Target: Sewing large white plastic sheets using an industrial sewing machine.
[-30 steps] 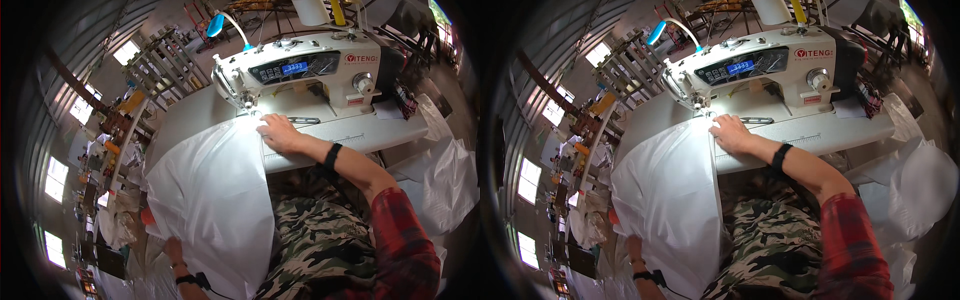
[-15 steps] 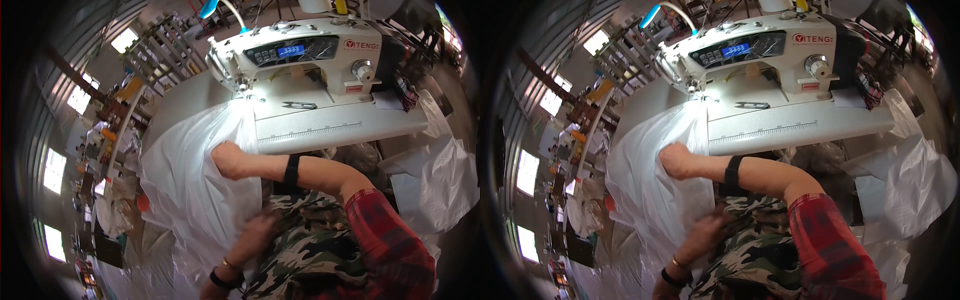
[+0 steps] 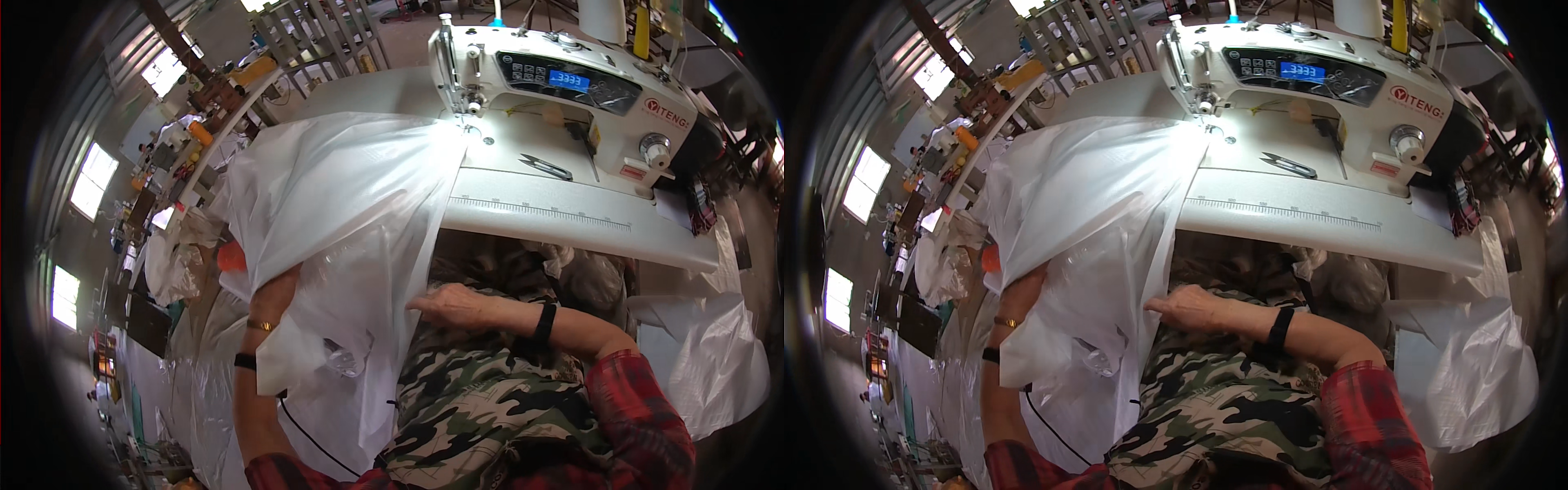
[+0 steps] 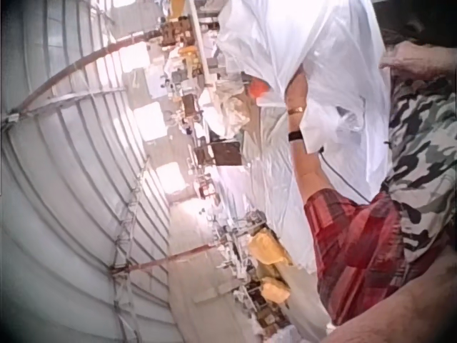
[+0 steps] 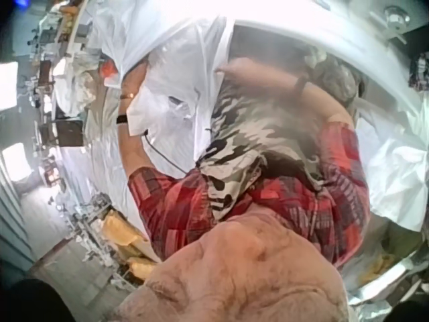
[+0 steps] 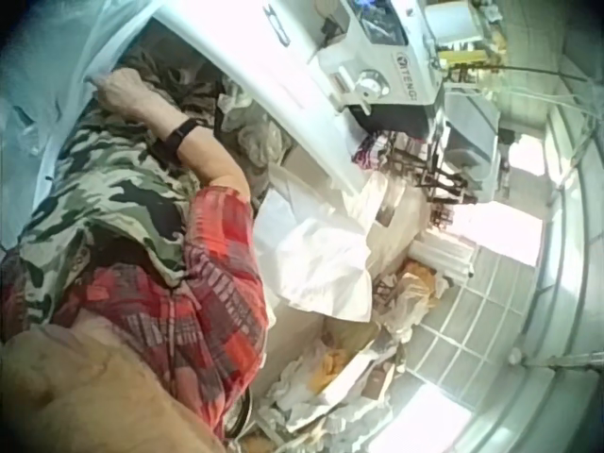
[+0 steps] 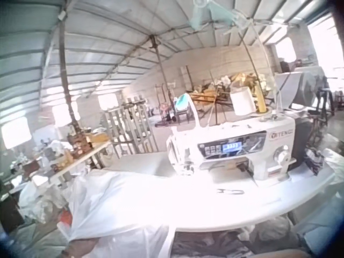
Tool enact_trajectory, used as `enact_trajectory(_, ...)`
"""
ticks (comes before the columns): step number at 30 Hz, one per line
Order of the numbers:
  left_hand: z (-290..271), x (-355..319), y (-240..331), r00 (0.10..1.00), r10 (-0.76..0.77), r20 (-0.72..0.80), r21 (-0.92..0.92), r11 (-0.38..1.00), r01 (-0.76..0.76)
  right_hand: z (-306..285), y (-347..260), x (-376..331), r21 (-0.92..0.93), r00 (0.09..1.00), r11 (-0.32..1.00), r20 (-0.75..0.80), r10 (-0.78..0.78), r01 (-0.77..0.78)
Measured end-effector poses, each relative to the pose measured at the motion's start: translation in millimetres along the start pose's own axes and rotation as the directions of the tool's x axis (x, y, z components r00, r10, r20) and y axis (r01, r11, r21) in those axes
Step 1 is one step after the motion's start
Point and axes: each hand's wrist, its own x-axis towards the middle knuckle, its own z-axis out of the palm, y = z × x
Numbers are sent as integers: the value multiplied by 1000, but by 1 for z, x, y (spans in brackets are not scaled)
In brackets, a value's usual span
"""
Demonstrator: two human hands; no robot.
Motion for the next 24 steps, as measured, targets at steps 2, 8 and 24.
enact_trajectory(2,3,9,-7,998,-42,47,12,999,41,8,-3,1,-137,998,991,60,2,6)
enact_trajectory(8,14,3,-19,995,-41,85,72,997,35,16,-10,3,-252,954,958,-230,-193,133)
enact_trajectory(24,17,22,-12,996,51,-72,-10,999,-52,-81,-46,-94,-49,931,958,225,287,-283)
